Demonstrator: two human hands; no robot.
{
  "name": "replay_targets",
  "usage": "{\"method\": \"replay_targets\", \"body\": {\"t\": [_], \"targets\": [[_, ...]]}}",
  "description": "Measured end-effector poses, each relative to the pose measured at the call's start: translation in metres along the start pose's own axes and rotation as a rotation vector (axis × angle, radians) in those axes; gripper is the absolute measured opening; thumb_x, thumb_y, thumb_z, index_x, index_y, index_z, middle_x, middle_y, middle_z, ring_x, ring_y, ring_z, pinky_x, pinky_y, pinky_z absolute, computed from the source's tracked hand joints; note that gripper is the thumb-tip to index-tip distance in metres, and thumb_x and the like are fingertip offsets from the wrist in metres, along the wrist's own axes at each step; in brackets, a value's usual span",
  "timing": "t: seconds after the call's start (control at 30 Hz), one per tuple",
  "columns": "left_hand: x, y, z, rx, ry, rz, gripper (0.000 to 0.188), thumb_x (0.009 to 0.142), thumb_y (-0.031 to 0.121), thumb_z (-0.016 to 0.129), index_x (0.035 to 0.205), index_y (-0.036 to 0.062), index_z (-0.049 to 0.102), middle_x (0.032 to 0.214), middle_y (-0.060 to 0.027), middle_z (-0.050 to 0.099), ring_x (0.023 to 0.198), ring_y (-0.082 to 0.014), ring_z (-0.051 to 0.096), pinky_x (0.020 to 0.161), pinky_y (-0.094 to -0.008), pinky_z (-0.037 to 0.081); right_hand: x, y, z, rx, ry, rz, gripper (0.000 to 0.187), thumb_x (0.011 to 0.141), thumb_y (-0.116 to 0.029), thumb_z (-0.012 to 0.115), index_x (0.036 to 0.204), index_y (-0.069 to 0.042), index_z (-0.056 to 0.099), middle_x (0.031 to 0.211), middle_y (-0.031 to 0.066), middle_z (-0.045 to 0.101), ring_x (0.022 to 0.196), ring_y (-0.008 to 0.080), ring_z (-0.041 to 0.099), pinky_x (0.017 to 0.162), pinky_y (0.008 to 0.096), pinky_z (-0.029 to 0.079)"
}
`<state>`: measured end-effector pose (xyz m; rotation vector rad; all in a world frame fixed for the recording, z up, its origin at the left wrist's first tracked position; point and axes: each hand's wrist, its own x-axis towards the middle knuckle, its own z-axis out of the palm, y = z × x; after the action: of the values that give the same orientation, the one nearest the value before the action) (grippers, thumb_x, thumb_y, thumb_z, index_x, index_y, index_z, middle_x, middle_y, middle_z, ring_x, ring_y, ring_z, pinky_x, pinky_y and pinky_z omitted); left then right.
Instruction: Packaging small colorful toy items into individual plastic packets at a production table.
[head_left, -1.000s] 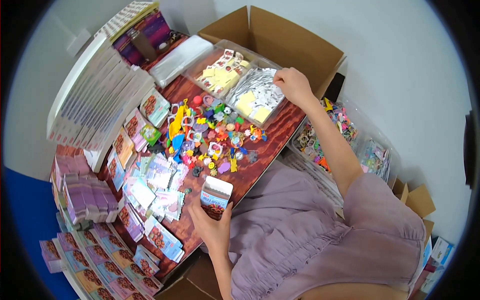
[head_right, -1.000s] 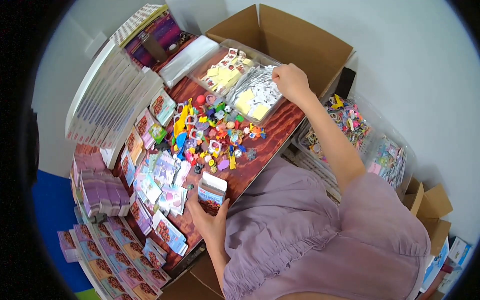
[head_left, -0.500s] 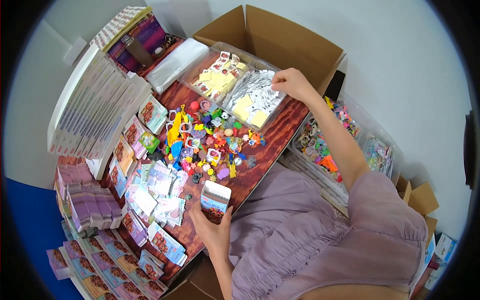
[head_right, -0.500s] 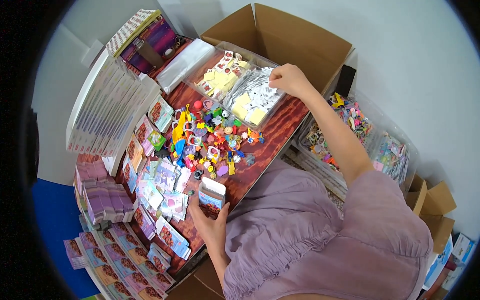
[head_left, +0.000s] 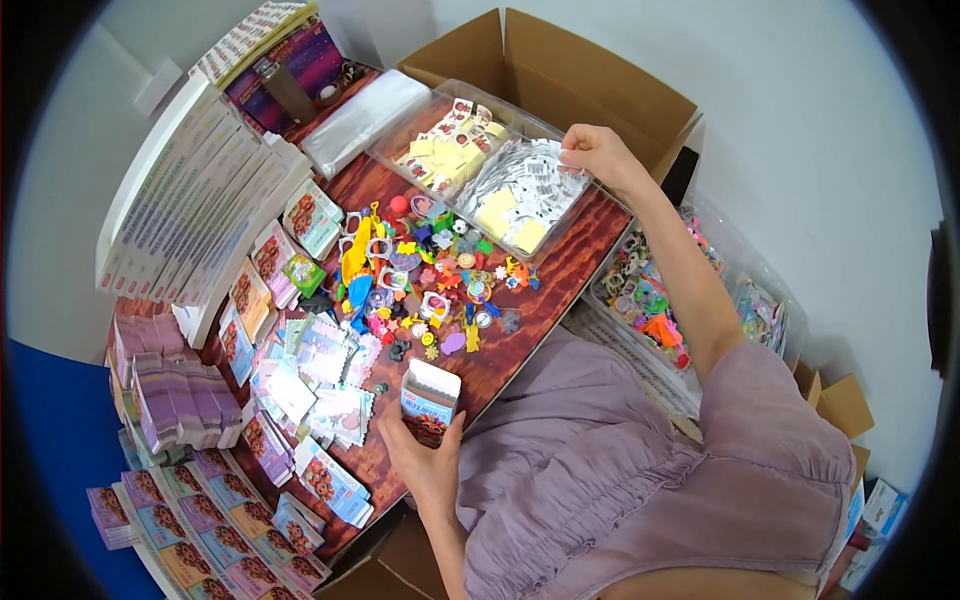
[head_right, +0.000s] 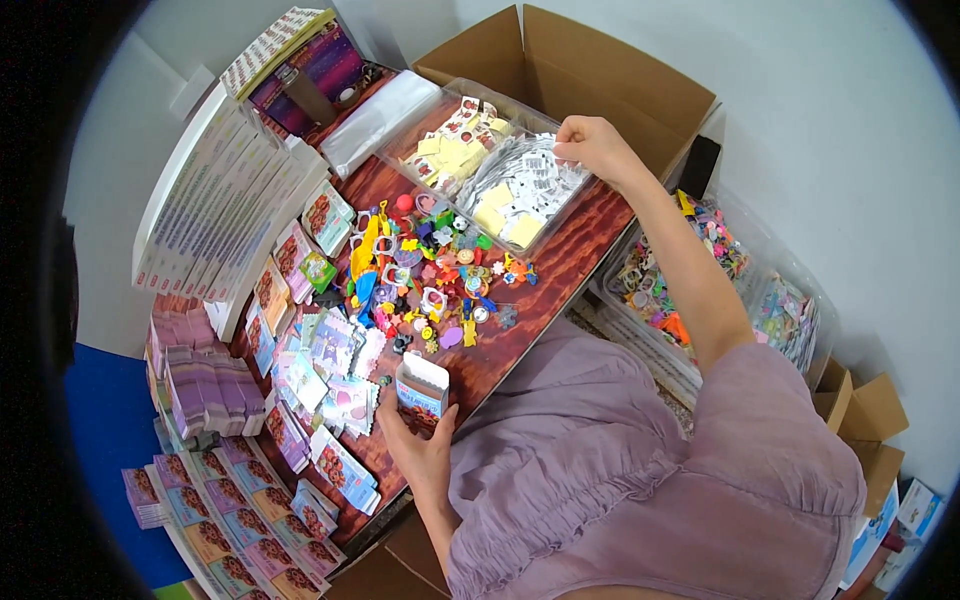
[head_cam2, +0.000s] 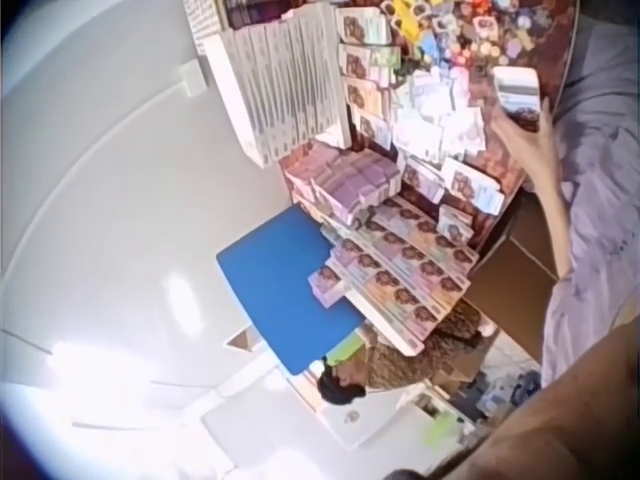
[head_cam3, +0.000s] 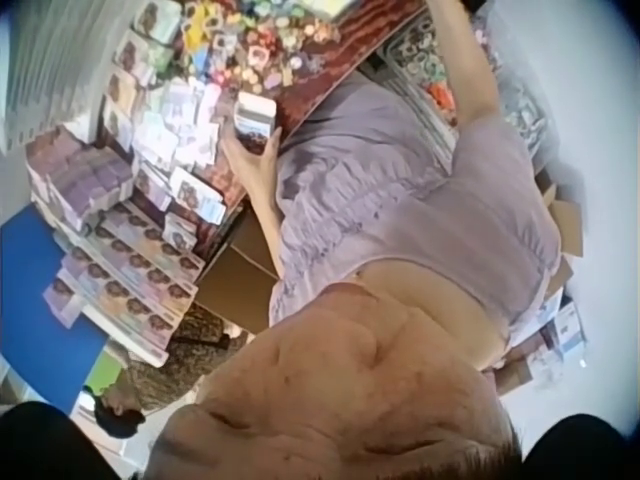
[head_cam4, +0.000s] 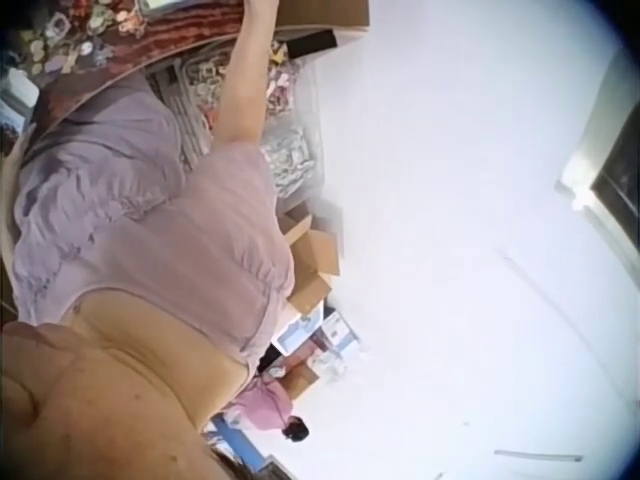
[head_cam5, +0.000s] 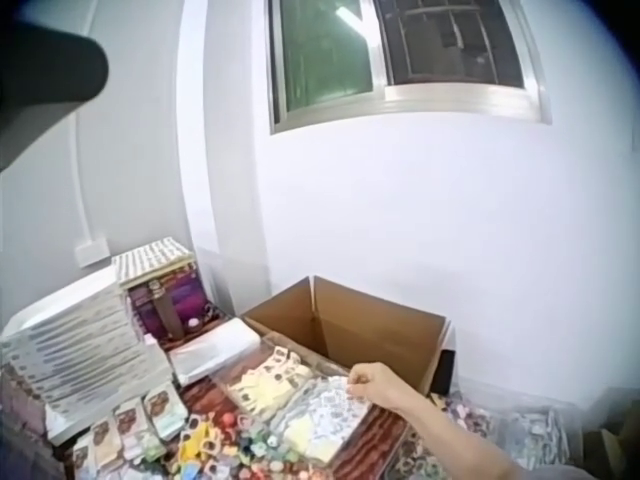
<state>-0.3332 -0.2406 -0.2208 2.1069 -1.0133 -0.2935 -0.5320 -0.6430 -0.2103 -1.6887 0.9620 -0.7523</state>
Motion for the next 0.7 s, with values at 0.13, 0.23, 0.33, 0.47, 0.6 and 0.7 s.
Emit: {"method": "replay_targets", "body": {"t": [0.13, 0.23, 0.33, 0.47, 0.6, 0.7], "targets": [[0.0, -0.001, 0.001, -0.008, -0.016, -0.021, 0.075, 0.067, 0.011, 0.087, 0.129, -0.0037, 0.049, 0.116, -0.0152, 0.052, 0.102, -0.0281, 0.055, 0.087, -0.0364, 0.045, 0.003, 0.004, 0.003, -0.028, -0.029, -0.005, 0.006, 0.08, -0.008, 0.069, 0.082, -0.003, 0.066, 0.076, 0.0041, 0.066, 0.071, 0.0105, 0.061, 0.064, 0.0259, 0.047], [0.002, -0.001, 0.001, 0.008, -0.011, -0.011, 0.074, 0.067, 0.011, 0.087, 0.129, -0.0037, 0.049, 0.116, -0.0151, 0.052, 0.103, -0.0275, 0.055, 0.087, -0.0363, 0.045, 0.005, 0.003, 0.017, -0.3, 0.034, -0.078, 0.015, 0.078, -0.016, 0.072, 0.087, -0.005, 0.068, 0.082, 0.0068, 0.069, 0.077, 0.0173, 0.065, 0.07, 0.0312, 0.049], [0.003, -0.001, 0.002, 0.012, 0.003, 0.021, 0.074, 0.068, 0.011, 0.087, 0.129, -0.0036, 0.049, 0.115, -0.0151, 0.052, 0.102, -0.0272, 0.055, 0.087, -0.0362, 0.046, 0.008, 0.005, 0.036, -0.601, 0.14, -0.17, 0.025, 0.073, -0.024, 0.076, 0.091, -0.008, 0.069, 0.09, 0.0116, 0.071, 0.088, 0.0293, 0.067, 0.077, 0.0398, 0.05], [0.004, -0.001, 0.0, 0.002, 0.002, 0.011, 0.073, 0.068, 0.012, 0.087, 0.128, -0.0026, 0.049, 0.115, -0.0177, 0.052, 0.105, -0.0322, 0.054, 0.089, -0.0398, 0.045, 0.01, 0.002, 0.042, -0.67, 0.116, -0.101, 0.024, 0.073, -0.024, 0.076, 0.088, -0.006, 0.07, 0.09, 0.0131, 0.069, 0.088, 0.031, 0.066, 0.078, 0.0407, 0.05], [0.003, -0.002, 0.0, -0.017, -0.001, -0.029, 0.072, 0.068, 0.014, 0.087, 0.126, -0.0018, 0.049, 0.115, -0.0202, 0.052, 0.107, -0.037, 0.053, 0.09, -0.0434, 0.045, 0.009, 0.0, 0.031, -0.611, 0.224, -0.234, 0.019, 0.075, -0.019, 0.075, 0.084, -0.003, 0.068, 0.085, 0.0126, 0.067, 0.081, 0.0304, 0.064, 0.074, 0.0376, 0.049], [0.003, -0.002, -0.001, -0.046, -0.019, -0.058, 0.072, 0.067, 0.014, 0.087, 0.126, -0.0017, 0.049, 0.115, -0.0199, 0.052, 0.107, -0.0368, 0.053, 0.09, -0.0432, 0.045, 0.005, -0.008, 0.026, -0.635, 0.238, -0.301, 0.015, 0.076, -0.015, 0.074, 0.081, -0.003, 0.067, 0.083, 0.0103, 0.065, 0.075, 0.0259, 0.063, 0.072, 0.0345, 0.049]]}}
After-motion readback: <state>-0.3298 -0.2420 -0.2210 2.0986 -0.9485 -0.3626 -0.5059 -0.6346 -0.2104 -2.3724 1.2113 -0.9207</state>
